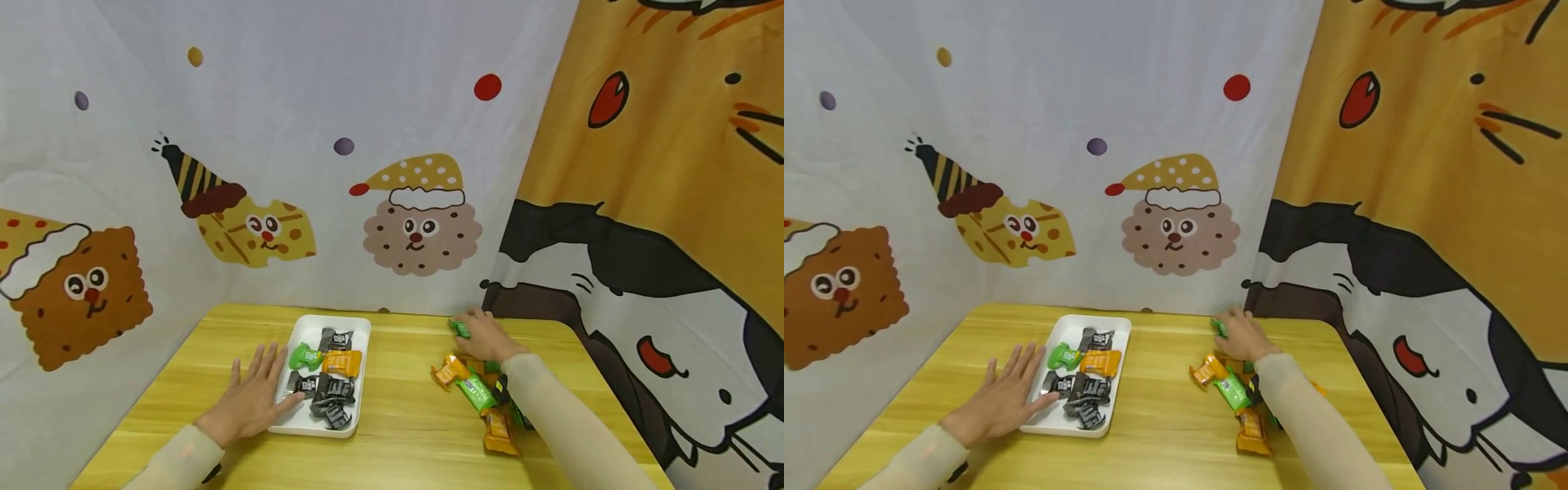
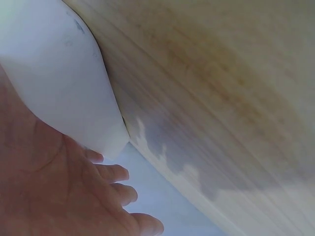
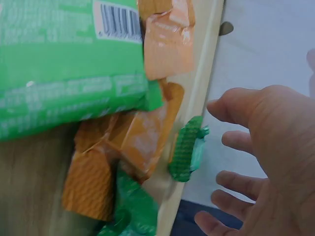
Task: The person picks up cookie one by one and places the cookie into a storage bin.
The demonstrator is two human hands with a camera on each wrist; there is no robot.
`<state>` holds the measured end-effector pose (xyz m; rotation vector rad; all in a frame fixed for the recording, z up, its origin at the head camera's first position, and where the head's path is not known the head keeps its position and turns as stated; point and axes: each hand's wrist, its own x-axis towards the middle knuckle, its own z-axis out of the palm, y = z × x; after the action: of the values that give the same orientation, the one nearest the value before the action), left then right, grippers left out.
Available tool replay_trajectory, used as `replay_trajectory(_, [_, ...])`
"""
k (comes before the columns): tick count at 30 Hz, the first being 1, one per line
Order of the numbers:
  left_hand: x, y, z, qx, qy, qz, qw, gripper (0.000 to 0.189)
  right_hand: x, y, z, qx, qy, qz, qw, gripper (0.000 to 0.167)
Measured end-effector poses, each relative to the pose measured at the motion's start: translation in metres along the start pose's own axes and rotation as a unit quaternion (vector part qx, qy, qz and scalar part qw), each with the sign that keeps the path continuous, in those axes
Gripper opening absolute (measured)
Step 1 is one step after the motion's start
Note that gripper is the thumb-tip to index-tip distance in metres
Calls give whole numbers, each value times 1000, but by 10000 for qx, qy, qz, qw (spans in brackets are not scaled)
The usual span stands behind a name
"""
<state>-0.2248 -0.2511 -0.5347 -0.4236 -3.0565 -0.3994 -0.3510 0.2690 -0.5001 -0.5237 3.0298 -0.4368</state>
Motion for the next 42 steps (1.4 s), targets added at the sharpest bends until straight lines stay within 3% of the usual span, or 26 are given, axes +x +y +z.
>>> replay_trajectory(7, [-1,-1,-1,-61,-73,-56,9999,110,-1,4,2,288,-365,174,9988,66])
replay_trajectory(13, [-1,-1,0,-86,-59,-67,9999,110,1,5,5,359,-328,25,9988,66])
replay_trajectory(21, [-1,0,0,-131,-112,-101,9998,110,6,6,11,300,-333,124,9989,66])
replay_trajectory(42, [1,-2,1,-47,-189,-127,9997,111,11,7,17,549,-244,86,9982,44])
